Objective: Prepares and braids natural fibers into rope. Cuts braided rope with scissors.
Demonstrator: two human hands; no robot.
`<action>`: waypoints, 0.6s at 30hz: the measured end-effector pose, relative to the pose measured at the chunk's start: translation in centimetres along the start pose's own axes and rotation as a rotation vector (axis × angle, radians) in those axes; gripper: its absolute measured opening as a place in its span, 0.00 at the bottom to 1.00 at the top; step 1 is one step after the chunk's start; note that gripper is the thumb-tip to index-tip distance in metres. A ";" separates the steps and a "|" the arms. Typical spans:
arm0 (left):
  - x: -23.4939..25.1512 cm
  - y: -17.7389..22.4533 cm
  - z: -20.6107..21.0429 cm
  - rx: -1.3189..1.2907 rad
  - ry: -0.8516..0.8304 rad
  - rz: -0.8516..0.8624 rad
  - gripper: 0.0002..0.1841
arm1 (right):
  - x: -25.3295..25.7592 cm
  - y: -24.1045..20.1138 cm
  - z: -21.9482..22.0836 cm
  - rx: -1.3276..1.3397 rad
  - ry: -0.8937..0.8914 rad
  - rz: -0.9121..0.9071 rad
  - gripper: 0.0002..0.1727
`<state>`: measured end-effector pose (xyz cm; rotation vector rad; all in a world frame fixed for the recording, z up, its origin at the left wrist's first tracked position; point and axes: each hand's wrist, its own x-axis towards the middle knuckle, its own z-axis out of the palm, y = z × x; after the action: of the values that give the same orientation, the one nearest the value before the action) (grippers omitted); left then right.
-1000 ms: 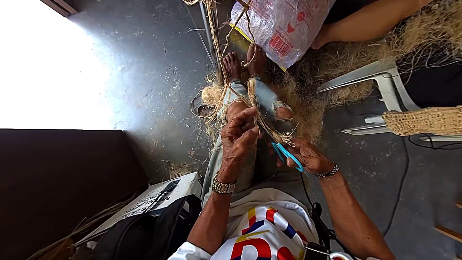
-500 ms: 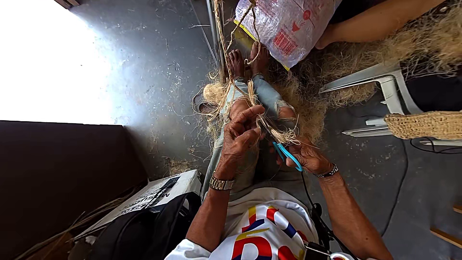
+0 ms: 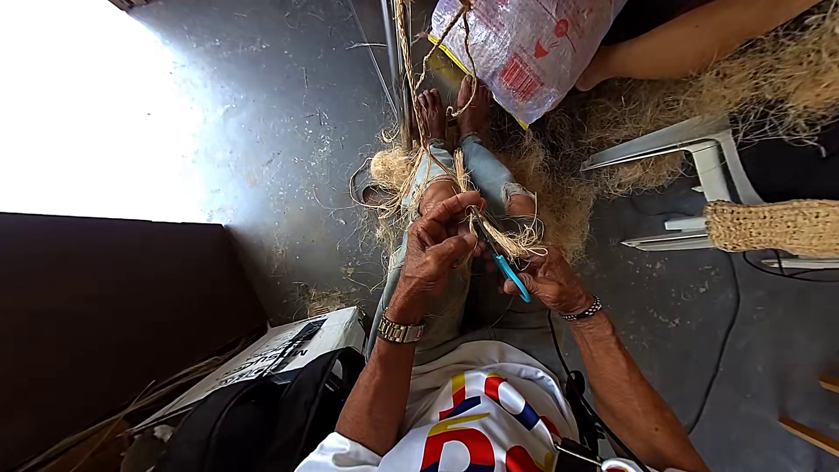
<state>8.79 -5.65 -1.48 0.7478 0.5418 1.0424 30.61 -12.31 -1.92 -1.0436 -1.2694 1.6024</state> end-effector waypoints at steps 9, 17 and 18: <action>0.0 -0.1 -0.1 0.026 -0.007 0.001 0.28 | -0.7 -2.5 1.2 0.164 -0.078 -0.138 0.20; 0.5 -0.7 -0.5 0.097 -0.050 0.078 0.26 | -2.4 -16.8 0.7 -0.141 0.081 -0.428 0.23; 0.5 -0.7 -0.5 0.092 -0.056 0.087 0.26 | -1.7 -18.4 -0.3 -0.307 0.175 -0.450 0.23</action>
<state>9.06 -5.26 -2.36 0.8859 0.5159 1.0790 33.30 -10.96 16.28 -0.9677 -1.5298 0.9783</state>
